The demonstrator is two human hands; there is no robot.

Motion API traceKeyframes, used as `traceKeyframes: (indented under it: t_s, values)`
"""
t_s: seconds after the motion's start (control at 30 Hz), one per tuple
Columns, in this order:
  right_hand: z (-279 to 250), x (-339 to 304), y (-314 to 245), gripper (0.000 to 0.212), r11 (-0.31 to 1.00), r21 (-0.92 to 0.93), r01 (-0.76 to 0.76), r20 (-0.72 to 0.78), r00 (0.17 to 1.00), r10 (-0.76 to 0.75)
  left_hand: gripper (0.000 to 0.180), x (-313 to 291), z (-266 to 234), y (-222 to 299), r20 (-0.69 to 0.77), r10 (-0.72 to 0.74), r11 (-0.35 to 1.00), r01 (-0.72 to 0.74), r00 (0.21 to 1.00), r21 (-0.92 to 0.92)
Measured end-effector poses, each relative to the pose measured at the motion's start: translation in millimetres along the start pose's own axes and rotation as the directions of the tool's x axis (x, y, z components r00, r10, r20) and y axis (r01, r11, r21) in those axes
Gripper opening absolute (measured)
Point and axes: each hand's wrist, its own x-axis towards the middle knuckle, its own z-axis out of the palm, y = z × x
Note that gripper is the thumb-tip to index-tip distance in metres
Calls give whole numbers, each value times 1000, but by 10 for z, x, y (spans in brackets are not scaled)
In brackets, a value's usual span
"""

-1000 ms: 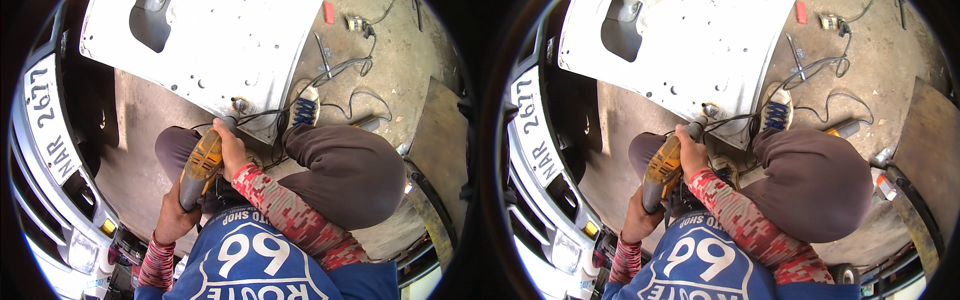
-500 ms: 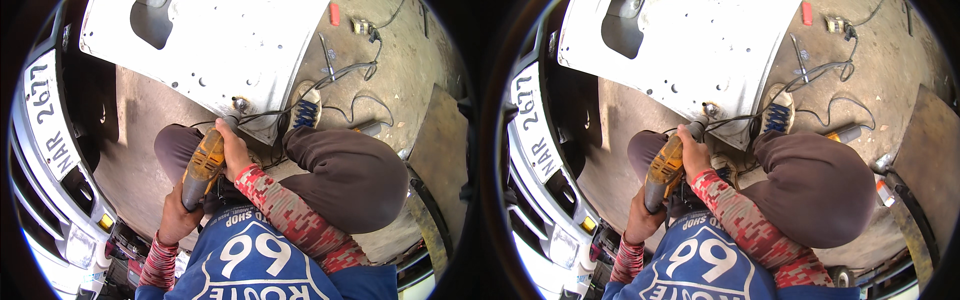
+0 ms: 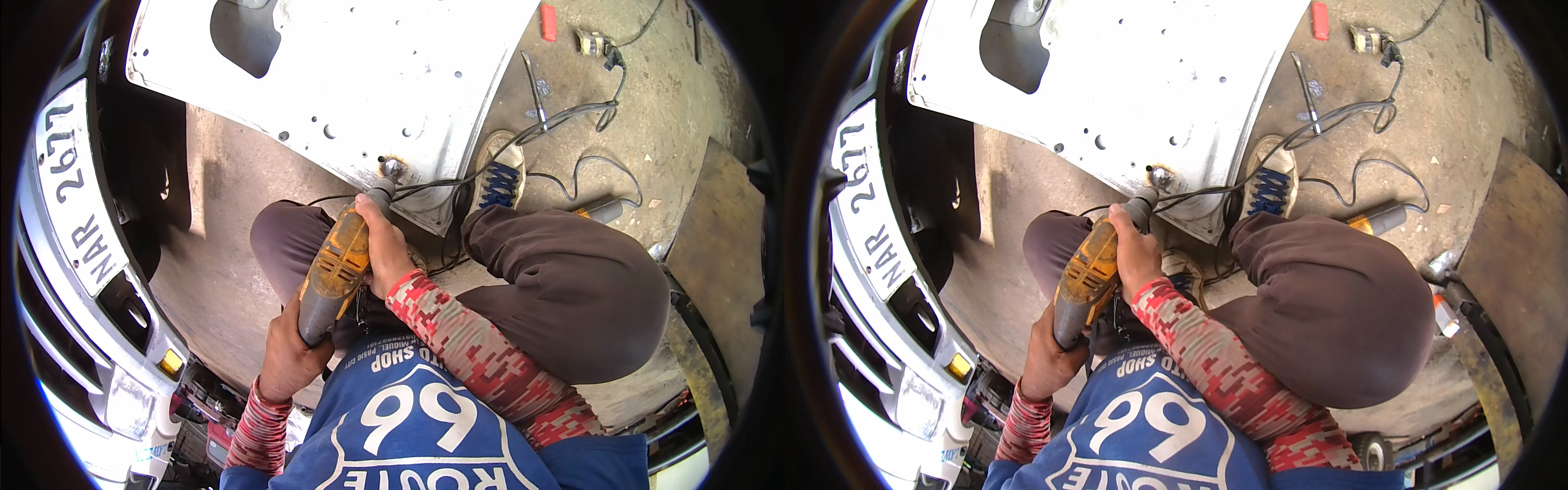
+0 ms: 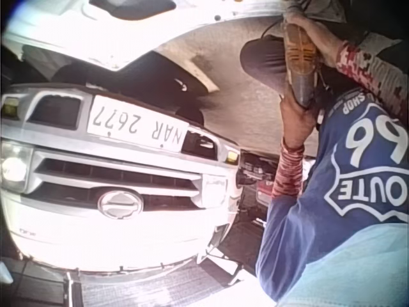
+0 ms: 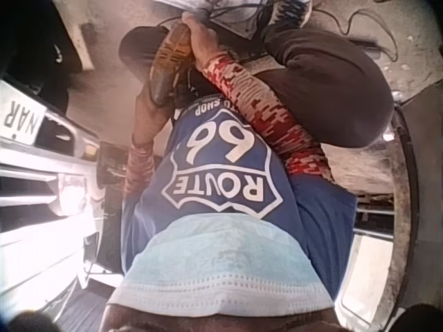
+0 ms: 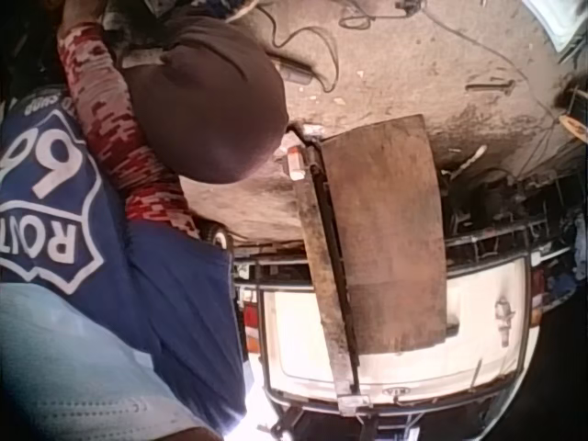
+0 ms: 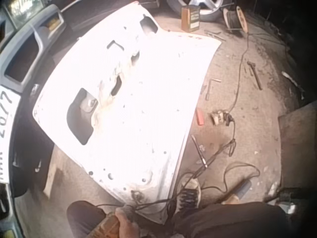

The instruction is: The person uses a corded drill to make holes in a white car bumper lying on the floor. They reposition the bumper and continue drilling at different spots while sitting on the floor.

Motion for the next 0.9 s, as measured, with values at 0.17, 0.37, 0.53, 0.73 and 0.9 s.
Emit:
traceKeyframes:
  t_s: [0.17, 0.37, 0.53, 0.73, 0.9]
  values:
    - [-18, 10, -32, 50, 1000, -20, -12, 36, 999, 13, 73, 45, 12, 68, 16, 20, 997, -21, 1000, 71]
    - [-129, -284, -188, 100, 999, -37, 34, 79, 996, -31, 88, 89, 101, 207, 25, -22, 979, 16, 999, 205]
    - [-189, -399, -366, 89, 995, -45, -87, 138, 986, 93, 96, 73, 104, 233, 87, -134, 964, 110, 987, 241]
    - [-178, -454, -314, 64, 993, -95, -70, 163, 983, 85, 105, 18, 103, -18, 125, -54, 968, 21, 991, 251]
    - [-162, -472, -160, 67, 994, -108, -15, 118, 993, 28, 106, -69, 120, -211, 106, 14, 979, -35, 994, 201]
